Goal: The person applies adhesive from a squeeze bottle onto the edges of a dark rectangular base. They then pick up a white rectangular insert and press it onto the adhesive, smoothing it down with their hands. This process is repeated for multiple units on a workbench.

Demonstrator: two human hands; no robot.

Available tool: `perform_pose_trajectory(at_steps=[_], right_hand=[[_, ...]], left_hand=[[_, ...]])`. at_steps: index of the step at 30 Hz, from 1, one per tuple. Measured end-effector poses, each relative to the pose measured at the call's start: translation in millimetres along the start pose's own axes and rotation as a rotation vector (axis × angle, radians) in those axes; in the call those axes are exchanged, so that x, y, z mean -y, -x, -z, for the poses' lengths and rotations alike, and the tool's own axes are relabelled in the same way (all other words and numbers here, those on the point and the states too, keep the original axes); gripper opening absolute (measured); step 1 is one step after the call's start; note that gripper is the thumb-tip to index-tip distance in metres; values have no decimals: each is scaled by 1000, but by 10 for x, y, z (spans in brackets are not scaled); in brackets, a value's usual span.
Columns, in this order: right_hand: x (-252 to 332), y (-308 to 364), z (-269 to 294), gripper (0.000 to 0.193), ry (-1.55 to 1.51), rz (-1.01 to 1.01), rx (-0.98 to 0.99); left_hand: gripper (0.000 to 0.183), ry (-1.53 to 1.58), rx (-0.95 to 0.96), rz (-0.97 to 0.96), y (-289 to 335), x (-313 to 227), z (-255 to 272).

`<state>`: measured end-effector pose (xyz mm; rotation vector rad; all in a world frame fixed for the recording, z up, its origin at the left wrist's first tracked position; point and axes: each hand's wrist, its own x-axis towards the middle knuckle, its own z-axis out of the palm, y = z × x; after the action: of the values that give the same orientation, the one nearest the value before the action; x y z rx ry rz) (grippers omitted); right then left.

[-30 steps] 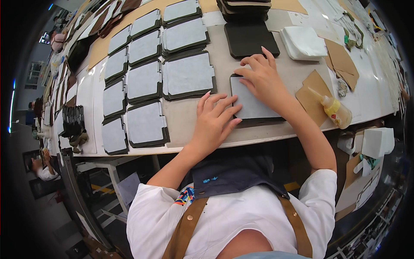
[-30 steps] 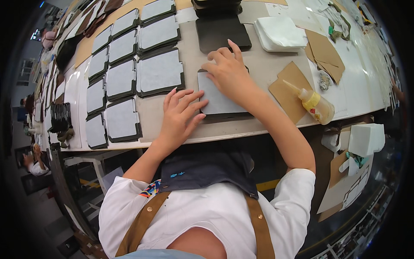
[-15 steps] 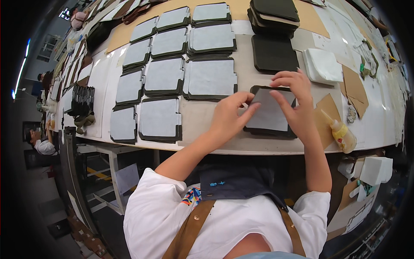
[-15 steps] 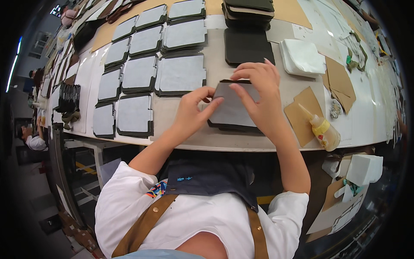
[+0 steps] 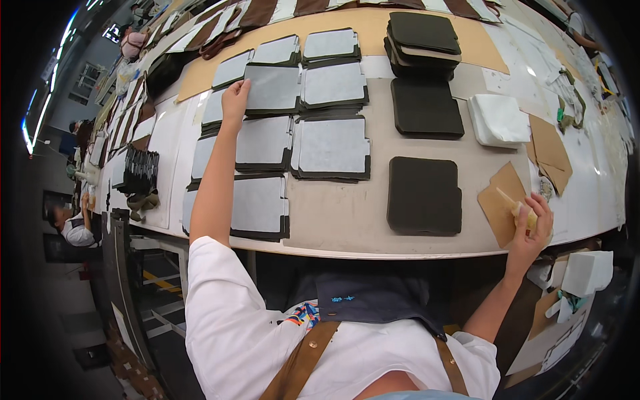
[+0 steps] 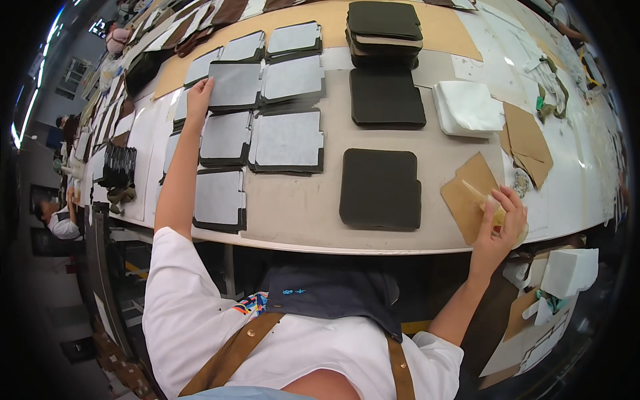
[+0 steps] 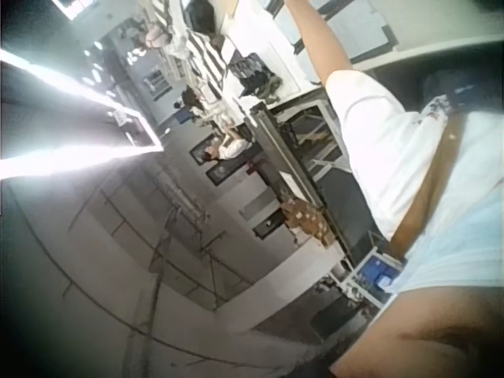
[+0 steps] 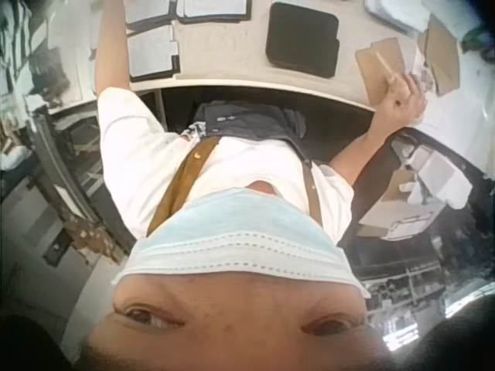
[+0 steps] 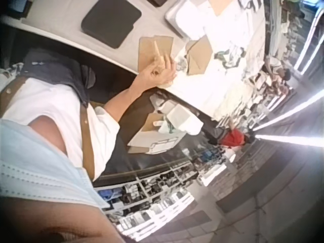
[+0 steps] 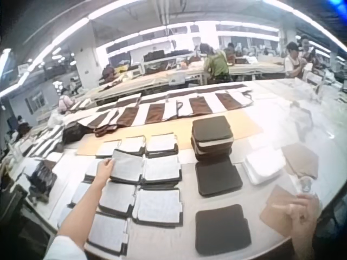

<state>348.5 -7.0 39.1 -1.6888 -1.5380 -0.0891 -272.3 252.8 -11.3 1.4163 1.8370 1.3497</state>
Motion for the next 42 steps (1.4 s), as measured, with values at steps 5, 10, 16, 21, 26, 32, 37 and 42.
perform_pose_trajectory(at_steps=[5, 10, 16, 21, 26, 32, 37, 42], right_hand=[[-322, 128, 233, 22, 112, -116, -105], [-908, 329, 407, 59, 282, -279, -203], [-1209, 489, 513, 59, -473, -672, 30], [-1250, 474, 444, 53, -606, -643, -52], [-1003, 410, 441, 57, -1081, -549, -380], [-392, 229, 352, 73, -1105, -473, -286], [114, 276, 56, 77, -790, -211, -257], [356, 214, -175, 71, -848, -209, -154]], left_hand=[[40, -252, -110, 18, -242, 285, 50], [48, -736, -326, -208, -135, 250, 17], [35, -268, 165, -387, 685, -578, -253], [25, -253, 408, -519, 1865, -1435, -499], [23, -331, 493, -619, 2512, -1671, -730], [22, -322, 452, -766, 2778, -1660, -1049], [20, -289, 375, -777, 2800, -1641, -1145], [20, -239, 318, -753, 2791, -1576, -1159]])
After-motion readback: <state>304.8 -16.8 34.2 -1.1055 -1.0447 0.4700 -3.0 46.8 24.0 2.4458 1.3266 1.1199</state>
